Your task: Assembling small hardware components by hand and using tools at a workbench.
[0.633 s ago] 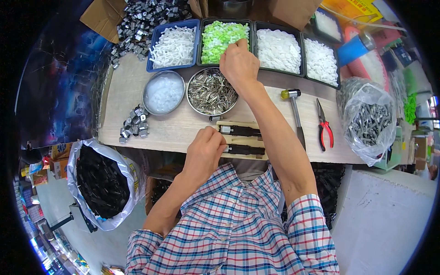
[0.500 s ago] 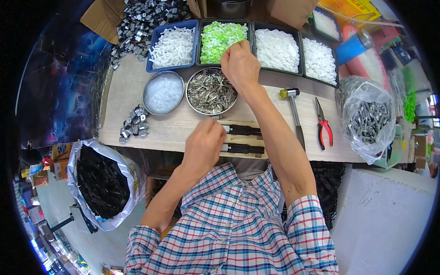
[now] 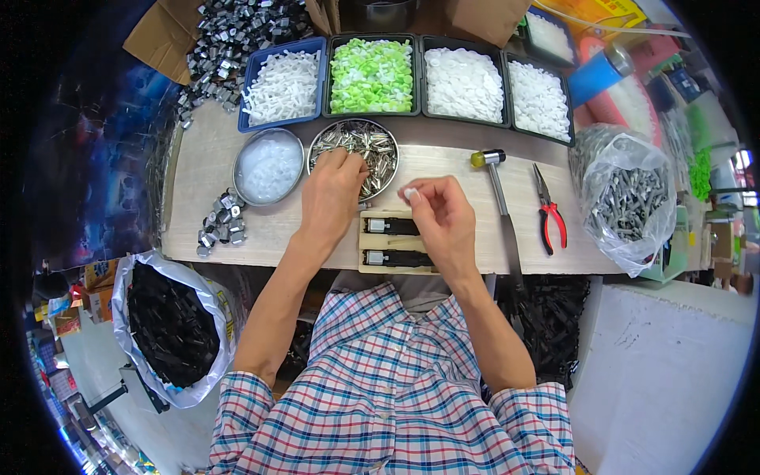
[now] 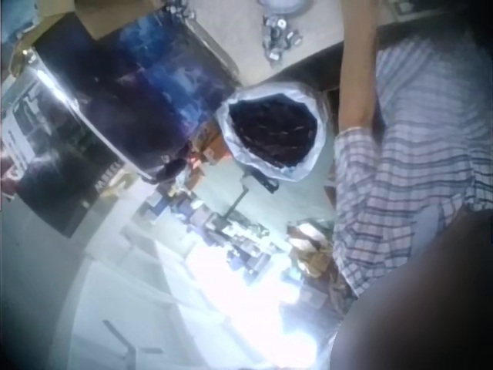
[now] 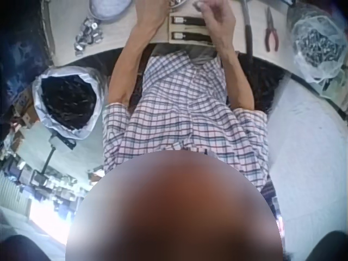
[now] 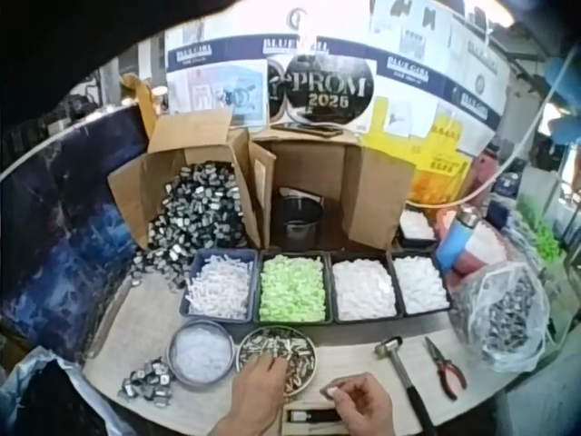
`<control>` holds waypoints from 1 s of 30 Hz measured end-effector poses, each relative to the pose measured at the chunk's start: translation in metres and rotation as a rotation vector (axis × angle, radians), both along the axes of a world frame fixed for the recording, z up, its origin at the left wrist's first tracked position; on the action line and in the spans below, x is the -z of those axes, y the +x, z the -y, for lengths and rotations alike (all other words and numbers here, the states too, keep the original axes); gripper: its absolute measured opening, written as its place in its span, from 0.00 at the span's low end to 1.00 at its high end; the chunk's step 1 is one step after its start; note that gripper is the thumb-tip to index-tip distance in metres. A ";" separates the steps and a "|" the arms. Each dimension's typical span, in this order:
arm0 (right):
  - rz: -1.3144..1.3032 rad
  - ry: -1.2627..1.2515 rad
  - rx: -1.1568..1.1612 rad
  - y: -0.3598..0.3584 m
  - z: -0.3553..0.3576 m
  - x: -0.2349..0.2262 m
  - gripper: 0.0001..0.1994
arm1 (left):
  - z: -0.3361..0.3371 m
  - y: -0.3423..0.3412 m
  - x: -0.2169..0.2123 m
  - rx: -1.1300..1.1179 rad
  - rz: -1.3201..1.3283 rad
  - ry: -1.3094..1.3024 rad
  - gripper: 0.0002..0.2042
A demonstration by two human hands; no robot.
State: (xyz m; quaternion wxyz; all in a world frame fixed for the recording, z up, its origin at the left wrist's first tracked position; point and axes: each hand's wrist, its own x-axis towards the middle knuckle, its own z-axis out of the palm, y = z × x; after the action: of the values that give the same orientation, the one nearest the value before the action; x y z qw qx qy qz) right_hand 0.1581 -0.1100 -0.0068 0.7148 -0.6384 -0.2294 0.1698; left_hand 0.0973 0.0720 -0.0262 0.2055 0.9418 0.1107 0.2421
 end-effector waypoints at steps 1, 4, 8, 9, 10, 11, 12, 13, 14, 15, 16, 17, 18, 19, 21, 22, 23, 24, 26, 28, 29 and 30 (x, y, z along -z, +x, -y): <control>-0.001 0.001 0.001 -0.006 0.002 -0.001 0.03 | 0.000 0.000 0.000 0.001 -0.001 0.001 0.06; -0.148 0.046 0.029 -0.022 0.006 -0.006 0.02 | 0.001 0.001 -0.002 0.006 0.036 -0.014 0.07; -0.235 0.030 0.029 -0.035 0.005 -0.005 0.05 | -0.003 0.004 0.004 0.021 0.003 0.059 0.07; -0.242 0.041 0.026 -0.036 0.006 -0.004 0.06 | -0.004 0.003 0.003 0.027 -0.011 0.080 0.07; -0.241 0.042 0.027 -0.036 0.006 -0.005 0.06 | -0.004 0.002 0.001 0.028 -0.010 0.081 0.07; -0.282 0.035 0.038 -0.036 0.006 -0.007 0.06 | -0.003 0.000 -0.003 0.039 0.029 0.067 0.05; -0.323 0.028 0.047 -0.036 0.006 -0.008 0.06 | -0.002 -0.002 -0.006 0.049 0.067 0.053 0.04; -0.323 0.029 0.049 -0.036 0.006 -0.008 0.06 | -0.002 -0.004 -0.007 0.051 0.067 0.053 0.04; -0.375 0.064 0.063 -0.035 0.006 -0.008 0.06 | -0.001 -0.005 -0.008 0.042 0.092 0.006 0.03; -0.426 0.098 0.077 -0.035 0.006 -0.008 0.06 | 0.000 -0.007 -0.009 0.033 0.117 -0.041 0.03; -0.426 0.099 0.076 -0.035 0.005 -0.009 0.06 | 0.002 -0.010 -0.011 0.032 0.117 -0.040 0.03; -0.460 0.128 0.075 -0.036 0.004 -0.012 0.06 | 0.005 -0.014 -0.014 0.021 0.158 -0.183 0.03; -0.494 0.157 0.074 -0.037 0.004 -0.013 0.06 | 0.009 -0.017 -0.015 0.009 0.198 -0.327 0.03; -0.495 0.156 0.076 -0.038 0.004 -0.012 0.06 | 0.013 -0.019 -0.014 0.011 0.197 -0.328 0.03; -0.547 0.177 0.067 -0.039 0.004 -0.011 0.07 | 0.021 -0.024 -0.014 -0.027 0.217 -0.498 0.03; -0.548 0.176 0.067 -0.040 0.004 -0.011 0.07 | 0.026 -0.028 -0.016 -0.028 0.216 -0.499 0.03; -0.595 0.200 0.064 -0.042 0.004 -0.013 0.07 | 0.033 -0.031 -0.019 -0.040 0.199 -0.749 0.02; -0.642 0.224 0.061 -0.043 0.005 -0.014 0.07 | 0.040 -0.036 -0.022 -0.053 0.179 -1.000 0.02; -0.651 0.247 0.048 -0.046 0.006 -0.013 0.07 | 0.056 -0.044 -0.027 -0.025 0.178 -1.132 0.02; -0.661 0.268 0.035 -0.049 0.007 -0.012 0.07 | 0.066 -0.050 -0.034 0.012 0.148 -1.246 0.04; -0.657 0.282 0.037 -0.051 0.006 -0.012 0.07 | 0.071 -0.051 -0.033 0.008 0.149 -1.248 0.04; -0.653 0.295 0.040 -0.052 0.006 -0.012 0.08 | 0.075 -0.052 -0.031 -0.019 0.195 -1.245 0.04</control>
State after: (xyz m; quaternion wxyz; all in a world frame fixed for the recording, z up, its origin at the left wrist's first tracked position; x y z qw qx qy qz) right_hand 0.1058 -0.1156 0.0048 0.8381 -0.4447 0.0015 0.3159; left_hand 0.0456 -0.0028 0.0046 0.7222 0.6182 0.2198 0.2189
